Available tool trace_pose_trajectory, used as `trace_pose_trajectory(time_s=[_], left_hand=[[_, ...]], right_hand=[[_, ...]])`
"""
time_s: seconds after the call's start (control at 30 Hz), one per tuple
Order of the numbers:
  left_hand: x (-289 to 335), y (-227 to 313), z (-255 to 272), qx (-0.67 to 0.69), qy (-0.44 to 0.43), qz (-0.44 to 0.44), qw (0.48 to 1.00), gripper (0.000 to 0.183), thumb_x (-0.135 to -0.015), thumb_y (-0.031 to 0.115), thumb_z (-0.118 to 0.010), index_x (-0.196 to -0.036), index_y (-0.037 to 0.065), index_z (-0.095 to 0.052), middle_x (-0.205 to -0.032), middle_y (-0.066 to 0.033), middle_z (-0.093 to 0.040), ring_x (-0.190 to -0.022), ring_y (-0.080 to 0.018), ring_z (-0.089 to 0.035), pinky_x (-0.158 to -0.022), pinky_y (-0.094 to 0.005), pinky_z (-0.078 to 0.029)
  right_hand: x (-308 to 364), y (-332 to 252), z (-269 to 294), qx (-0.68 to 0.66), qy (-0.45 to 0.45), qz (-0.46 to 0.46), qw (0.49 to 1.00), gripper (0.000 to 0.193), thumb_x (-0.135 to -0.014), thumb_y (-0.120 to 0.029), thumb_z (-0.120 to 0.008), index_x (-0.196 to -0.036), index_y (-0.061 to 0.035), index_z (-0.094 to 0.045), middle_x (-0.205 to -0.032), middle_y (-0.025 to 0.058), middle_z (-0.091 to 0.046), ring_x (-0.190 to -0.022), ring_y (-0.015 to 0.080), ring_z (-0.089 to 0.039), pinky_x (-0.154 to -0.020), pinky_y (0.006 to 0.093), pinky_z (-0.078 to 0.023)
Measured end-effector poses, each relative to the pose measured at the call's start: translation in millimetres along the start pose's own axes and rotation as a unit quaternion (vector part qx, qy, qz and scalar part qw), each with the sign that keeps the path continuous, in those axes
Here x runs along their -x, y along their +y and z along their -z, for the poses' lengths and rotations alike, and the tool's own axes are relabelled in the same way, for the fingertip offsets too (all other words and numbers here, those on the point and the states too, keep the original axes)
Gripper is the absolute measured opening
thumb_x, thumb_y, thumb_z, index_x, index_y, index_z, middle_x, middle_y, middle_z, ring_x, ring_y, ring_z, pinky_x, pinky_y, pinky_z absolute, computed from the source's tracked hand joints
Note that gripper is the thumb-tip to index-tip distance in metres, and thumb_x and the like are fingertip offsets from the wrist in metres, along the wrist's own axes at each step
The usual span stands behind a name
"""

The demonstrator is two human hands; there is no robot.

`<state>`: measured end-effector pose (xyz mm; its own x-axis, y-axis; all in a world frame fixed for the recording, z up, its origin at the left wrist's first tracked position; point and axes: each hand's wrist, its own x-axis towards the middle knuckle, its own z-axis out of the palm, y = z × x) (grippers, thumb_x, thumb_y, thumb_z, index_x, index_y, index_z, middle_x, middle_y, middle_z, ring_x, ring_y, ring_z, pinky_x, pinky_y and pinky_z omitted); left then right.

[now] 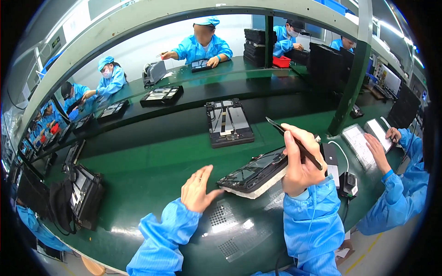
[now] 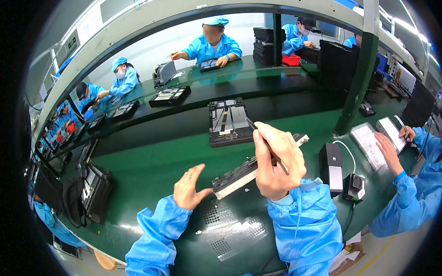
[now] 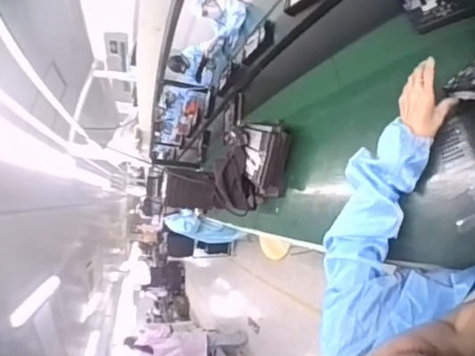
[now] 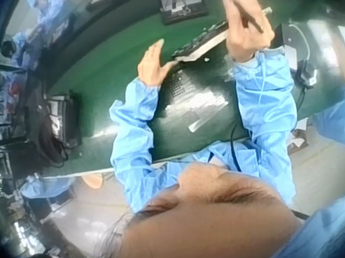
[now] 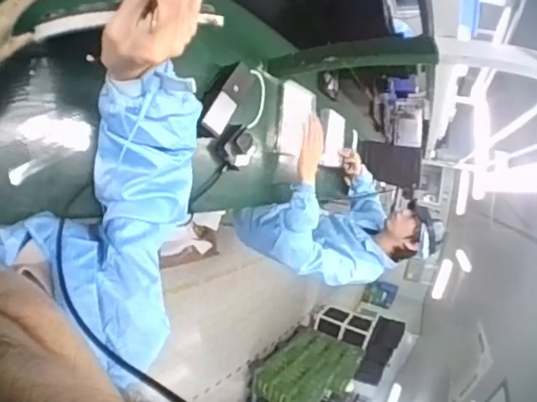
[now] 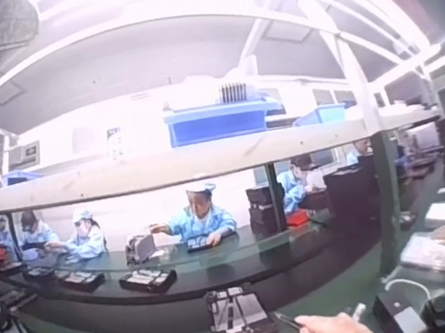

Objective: The person repeatedly takes tablet frames from a conveyor, uses tweezers to peel small adhesive pads from a sheet and apply them onto the frames, and places the assembled frames back onto the conveyor.

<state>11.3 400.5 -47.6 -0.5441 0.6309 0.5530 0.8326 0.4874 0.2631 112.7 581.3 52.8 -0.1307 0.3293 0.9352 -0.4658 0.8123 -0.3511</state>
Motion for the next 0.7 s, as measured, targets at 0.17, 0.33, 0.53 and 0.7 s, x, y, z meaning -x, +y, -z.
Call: trace_pose_trajectory(time_s=[0.17,0.33,0.53,0.7], left_hand=[[13.4,8.4,-33.4,0.142,0.005,-0.008,0.990,0.037,-0.067,0.013,-0.066,-0.100,0.002,-0.052,-0.092,-0.0127,-0.057,-0.083,-0.0289,-0.056,-0.069,-0.0343,-0.046],[7.4,24.1,6.4,0.069,0.074,-0.058,0.993,0.033,-0.061,0.004,-0.065,-0.091,-0.001,-0.053,-0.083,-0.0140,-0.055,-0.074,-0.0300,-0.054,-0.066,-0.0352,-0.044],[-2.5,61.6,81.1,-0.092,-0.002,-0.077,0.993,0.032,-0.058,0.005,-0.067,-0.086,-0.001,-0.053,-0.079,-0.0127,-0.048,-0.074,-0.0295,-0.052,-0.076,-0.0386,-0.044],[6.0,82.4,79.8,-0.030,-0.042,-0.007,0.999,0.034,-0.055,0.005,-0.068,-0.085,-0.002,-0.054,-0.081,-0.0120,-0.047,-0.070,-0.0260,-0.052,-0.063,-0.0331,-0.045]], right_hand=[[-2.8,-0.3,3.7,-0.022,0.019,-0.040,0.999,0.014,-0.073,0.010,-0.057,-0.086,0.0061,-0.058,-0.077,0.0142,-0.060,-0.065,0.0192,-0.057,-0.061,0.0250,-0.045],[-18.3,7.8,14.4,-0.070,0.136,-0.135,0.979,0.008,-0.077,0.001,-0.056,-0.084,0.0049,-0.057,-0.081,0.0143,-0.061,-0.053,0.0101,-0.051,-0.048,0.0207,-0.041],[21.9,100.1,16.2,-0.265,0.166,-0.401,0.861,0.016,-0.072,-0.005,-0.061,-0.084,0.0033,-0.056,-0.060,0.0103,-0.057,-0.040,0.0129,-0.049,-0.038,0.0201,-0.037],[64.3,129.3,22.0,-0.303,0.066,-0.514,0.800,0.016,-0.070,-0.007,-0.063,-0.082,0.0030,-0.057,-0.068,0.0090,-0.057,-0.051,0.0149,-0.054,-0.048,0.0216,-0.040]])
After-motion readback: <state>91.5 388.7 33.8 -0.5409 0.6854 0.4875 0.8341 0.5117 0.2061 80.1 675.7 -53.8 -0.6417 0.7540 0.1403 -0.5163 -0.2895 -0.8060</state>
